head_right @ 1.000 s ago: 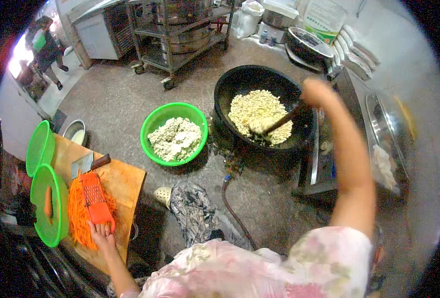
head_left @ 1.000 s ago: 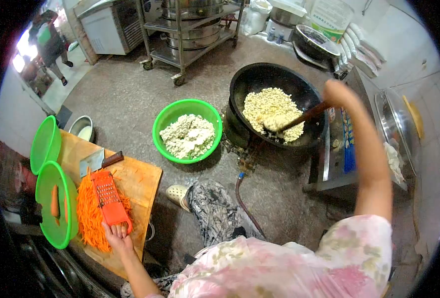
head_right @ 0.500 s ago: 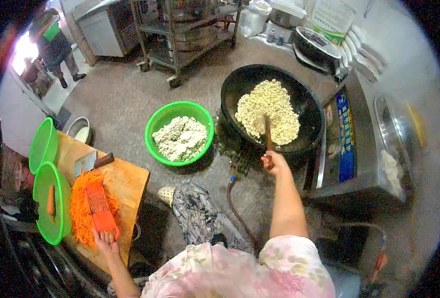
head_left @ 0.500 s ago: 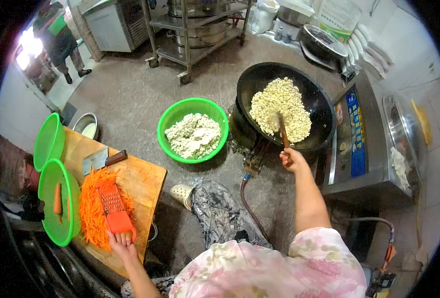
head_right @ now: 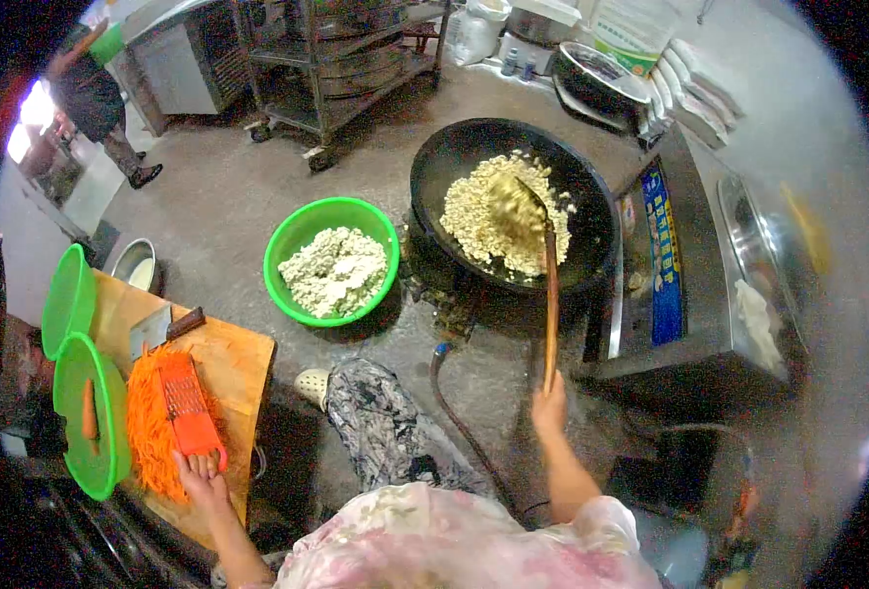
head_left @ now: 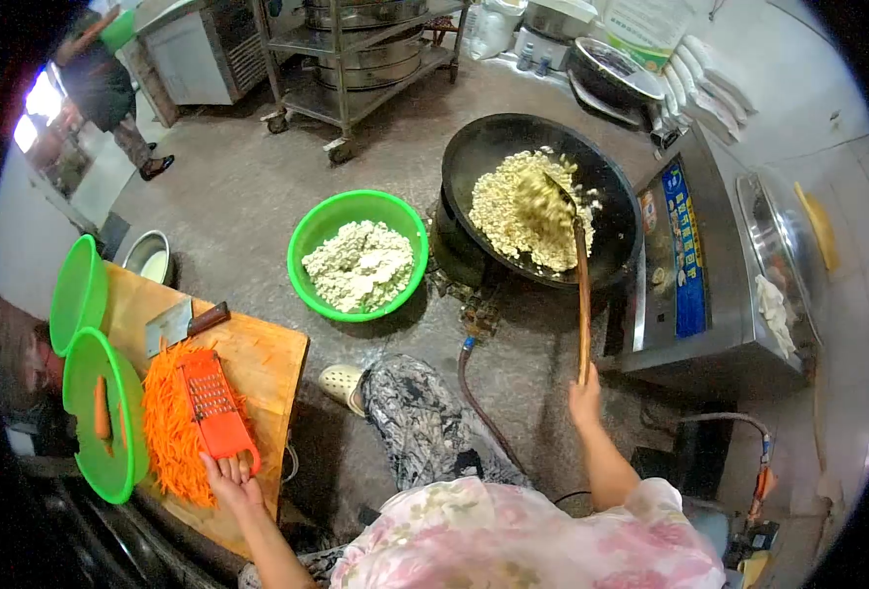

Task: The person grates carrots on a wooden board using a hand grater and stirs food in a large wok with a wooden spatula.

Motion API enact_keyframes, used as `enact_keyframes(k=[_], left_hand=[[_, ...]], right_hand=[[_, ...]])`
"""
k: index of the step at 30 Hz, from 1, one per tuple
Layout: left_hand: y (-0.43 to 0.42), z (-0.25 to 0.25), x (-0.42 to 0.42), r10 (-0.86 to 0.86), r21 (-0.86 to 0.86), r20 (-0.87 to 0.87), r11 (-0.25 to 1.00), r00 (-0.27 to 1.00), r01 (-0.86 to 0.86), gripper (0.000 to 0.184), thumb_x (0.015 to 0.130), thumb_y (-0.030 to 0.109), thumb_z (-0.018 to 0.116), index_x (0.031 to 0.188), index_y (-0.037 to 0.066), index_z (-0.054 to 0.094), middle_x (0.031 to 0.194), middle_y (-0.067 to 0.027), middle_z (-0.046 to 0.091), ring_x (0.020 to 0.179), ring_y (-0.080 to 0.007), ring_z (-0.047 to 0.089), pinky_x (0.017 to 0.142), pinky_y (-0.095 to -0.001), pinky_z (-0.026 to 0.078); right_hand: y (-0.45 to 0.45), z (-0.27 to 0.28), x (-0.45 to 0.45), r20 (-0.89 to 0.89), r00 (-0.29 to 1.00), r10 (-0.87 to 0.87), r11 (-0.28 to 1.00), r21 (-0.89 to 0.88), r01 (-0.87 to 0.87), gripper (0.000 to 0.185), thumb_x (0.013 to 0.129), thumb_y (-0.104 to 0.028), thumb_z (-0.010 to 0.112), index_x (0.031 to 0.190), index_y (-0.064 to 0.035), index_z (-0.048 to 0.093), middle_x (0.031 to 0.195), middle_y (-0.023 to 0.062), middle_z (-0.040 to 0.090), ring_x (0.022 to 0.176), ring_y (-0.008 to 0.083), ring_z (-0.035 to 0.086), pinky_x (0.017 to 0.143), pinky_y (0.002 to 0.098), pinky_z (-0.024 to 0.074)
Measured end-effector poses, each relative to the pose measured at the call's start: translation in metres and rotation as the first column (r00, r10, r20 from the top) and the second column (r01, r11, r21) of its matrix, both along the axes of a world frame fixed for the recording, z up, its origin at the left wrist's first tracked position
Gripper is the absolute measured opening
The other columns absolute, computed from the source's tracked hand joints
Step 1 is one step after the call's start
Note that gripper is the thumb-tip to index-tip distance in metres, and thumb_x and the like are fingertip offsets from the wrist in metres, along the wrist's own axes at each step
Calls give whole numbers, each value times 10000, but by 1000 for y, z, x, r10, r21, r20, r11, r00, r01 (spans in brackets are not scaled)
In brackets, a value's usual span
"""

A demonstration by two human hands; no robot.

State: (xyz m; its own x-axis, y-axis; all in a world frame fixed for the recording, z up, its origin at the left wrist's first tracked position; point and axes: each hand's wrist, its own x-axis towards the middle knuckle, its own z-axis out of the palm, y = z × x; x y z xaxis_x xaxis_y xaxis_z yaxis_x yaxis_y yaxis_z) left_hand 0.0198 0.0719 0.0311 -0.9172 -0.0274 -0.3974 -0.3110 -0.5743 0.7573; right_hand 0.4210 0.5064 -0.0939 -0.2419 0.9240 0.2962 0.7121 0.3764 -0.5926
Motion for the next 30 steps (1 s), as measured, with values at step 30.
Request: enact_keyframes(k=[30], left_hand=[[12, 32, 5, 72, 25, -2, 997, 997, -72, 380, 917, 347, 413, 604, 141, 352, 443, 64, 163, 362, -70, 122, 337, -229, 152]], right_hand=[[109, 93, -134, 727, 683, 75, 942, -276, 190, 436, 806, -60, 521, 1212, -15, 370, 919, 204, 580, 898, 315, 589, 683, 379, 510]])
